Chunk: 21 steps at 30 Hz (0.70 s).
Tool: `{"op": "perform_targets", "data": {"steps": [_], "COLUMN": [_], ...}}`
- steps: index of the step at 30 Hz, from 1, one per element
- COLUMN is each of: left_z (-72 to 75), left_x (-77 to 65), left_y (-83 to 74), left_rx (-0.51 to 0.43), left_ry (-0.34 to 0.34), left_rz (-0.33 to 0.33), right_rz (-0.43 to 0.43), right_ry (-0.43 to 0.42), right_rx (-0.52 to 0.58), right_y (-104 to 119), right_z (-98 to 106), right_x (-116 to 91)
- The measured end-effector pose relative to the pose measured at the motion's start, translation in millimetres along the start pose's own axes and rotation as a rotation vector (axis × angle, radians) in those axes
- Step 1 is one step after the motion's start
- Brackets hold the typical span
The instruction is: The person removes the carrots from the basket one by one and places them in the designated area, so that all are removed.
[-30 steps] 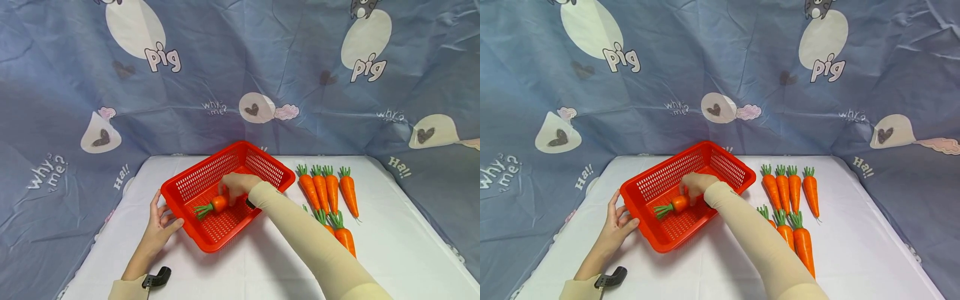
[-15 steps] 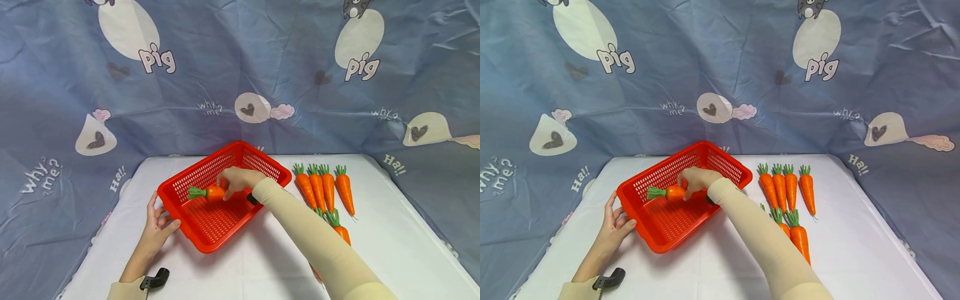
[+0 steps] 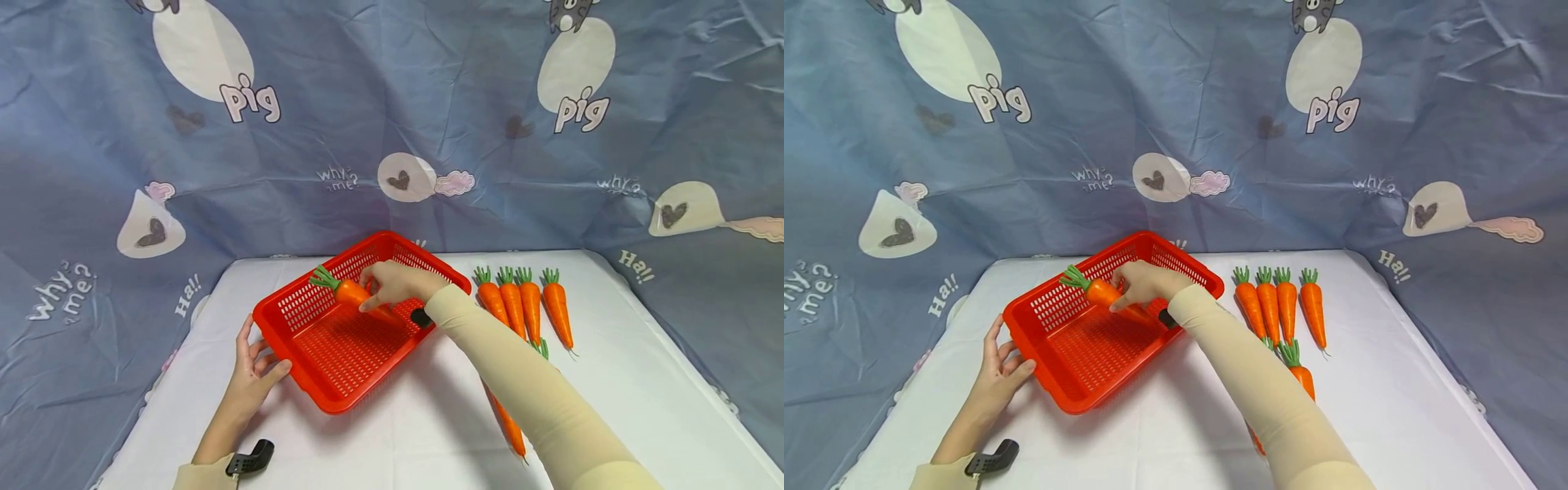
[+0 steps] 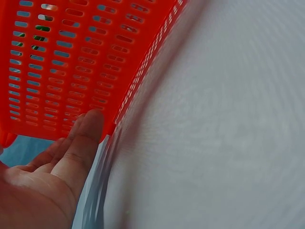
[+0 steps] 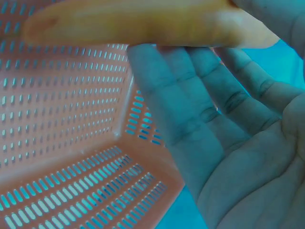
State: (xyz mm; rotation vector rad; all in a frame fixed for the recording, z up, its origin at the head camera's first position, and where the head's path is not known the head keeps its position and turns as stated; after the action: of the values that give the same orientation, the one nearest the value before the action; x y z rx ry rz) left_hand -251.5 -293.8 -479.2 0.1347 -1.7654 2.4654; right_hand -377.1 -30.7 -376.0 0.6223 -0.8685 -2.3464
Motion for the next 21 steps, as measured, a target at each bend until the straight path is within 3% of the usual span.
{"op": "perform_targets", "data": {"steps": [21], "left_z": [-0.7], "left_x": [0.1], "left_y": [2.4], "left_rx": [-0.010], "left_ry": [-0.009], "left_rz": [0.003], "right_rz": [-0.004], "right_ry": [-0.078], "right_rx": [0.255], "right_y": [-20.8], "right_z": [29.3], "right_x": [-27.9]}}
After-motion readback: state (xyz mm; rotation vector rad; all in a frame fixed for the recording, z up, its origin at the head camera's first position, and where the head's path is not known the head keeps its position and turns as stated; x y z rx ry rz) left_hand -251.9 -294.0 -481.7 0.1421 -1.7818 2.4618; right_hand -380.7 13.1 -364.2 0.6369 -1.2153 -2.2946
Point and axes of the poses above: each hand's wrist, its own x-axis towards the middle knuckle, its own z-axis out of the back of the hand, y = z × x, the point moved 7 cm from there along x, towards the middle knuckle, and after that the axes turned 8 degrees about x, right-handed, at the moved point
